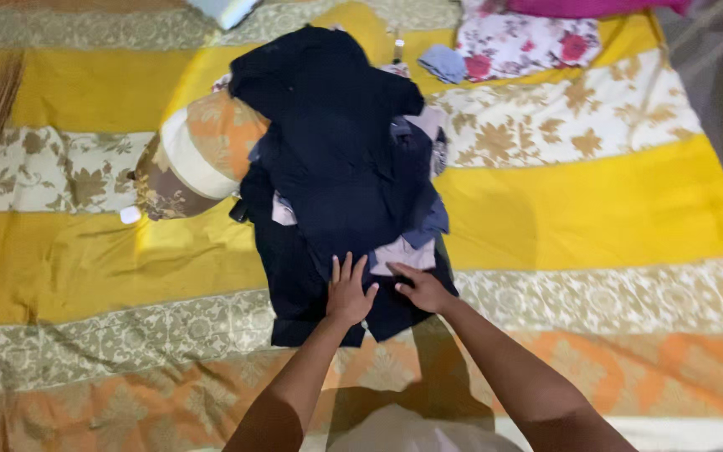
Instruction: The person picks up various garments from a pile on the floor, unfolds them, and folds them neatly on a bed. The items include shirts, pants, and shorts of different colors and patterns. The person places each folded item on top of the previous one, creating a growing stack on the bed.
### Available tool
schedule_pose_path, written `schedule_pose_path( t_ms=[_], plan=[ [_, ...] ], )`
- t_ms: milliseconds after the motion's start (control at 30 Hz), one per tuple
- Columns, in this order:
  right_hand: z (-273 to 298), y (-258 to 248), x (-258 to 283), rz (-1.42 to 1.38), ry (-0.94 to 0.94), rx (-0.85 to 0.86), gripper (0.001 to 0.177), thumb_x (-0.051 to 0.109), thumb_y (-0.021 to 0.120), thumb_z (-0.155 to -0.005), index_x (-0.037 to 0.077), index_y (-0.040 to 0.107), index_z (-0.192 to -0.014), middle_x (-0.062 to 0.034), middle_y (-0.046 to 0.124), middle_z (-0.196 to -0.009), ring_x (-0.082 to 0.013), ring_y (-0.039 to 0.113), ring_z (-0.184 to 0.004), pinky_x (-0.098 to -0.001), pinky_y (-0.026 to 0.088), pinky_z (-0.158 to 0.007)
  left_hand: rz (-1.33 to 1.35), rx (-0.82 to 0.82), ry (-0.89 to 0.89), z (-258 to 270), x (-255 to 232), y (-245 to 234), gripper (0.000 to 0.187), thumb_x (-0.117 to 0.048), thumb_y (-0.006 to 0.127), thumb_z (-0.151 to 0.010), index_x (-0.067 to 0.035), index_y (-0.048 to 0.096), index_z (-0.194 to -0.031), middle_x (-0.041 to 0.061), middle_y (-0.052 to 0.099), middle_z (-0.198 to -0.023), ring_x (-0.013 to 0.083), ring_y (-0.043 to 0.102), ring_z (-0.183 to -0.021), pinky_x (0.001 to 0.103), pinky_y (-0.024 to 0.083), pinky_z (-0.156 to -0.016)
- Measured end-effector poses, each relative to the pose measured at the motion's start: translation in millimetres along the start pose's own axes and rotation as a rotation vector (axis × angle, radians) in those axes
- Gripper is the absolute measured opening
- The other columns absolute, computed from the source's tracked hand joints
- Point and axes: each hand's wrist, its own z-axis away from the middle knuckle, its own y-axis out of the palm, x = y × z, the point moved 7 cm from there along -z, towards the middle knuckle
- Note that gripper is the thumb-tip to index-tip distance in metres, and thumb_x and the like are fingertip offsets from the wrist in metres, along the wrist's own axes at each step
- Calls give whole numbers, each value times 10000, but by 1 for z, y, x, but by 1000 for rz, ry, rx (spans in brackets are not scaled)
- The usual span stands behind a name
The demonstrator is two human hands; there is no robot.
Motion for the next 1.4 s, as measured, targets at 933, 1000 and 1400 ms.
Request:
schedule_pose_path(
  t_ms=[933,1000,1400],
  plan=[
    [764,10,-60,-739,292,-1602,461,78,579,-1008,-3,511,-1456,-131,631,-1432,-173,577,-1327,-300,444,-1092,742,572,594,302,-381,232,407,-93,649,-959,-19,534,-1342,127,668,-1285,210,628,-1227,344,460,-1081],
    [807,18,-73,-702,313,-1578,454,70,575,-1009,2,511,-1454,-134,634,-1428,-176,577,-1321,-298,442,-1086,830,598,584,335,-402,259,402,-101,653,-960,-14,536,-1334,125,654,-1280,216,621,-1225,351,465,-1087],
    [1002,36,-113,-752,362,-1650,434,51,568,-1011,17,519,-1442,-130,587,-1472,-224,528,-1404,-346,420,-1140,630,685,642,490,-509,373,414,-138,720,-897,-55,590,-1281,121,680,-1229,242,639,-1135,373,486,-992]
  ],
)
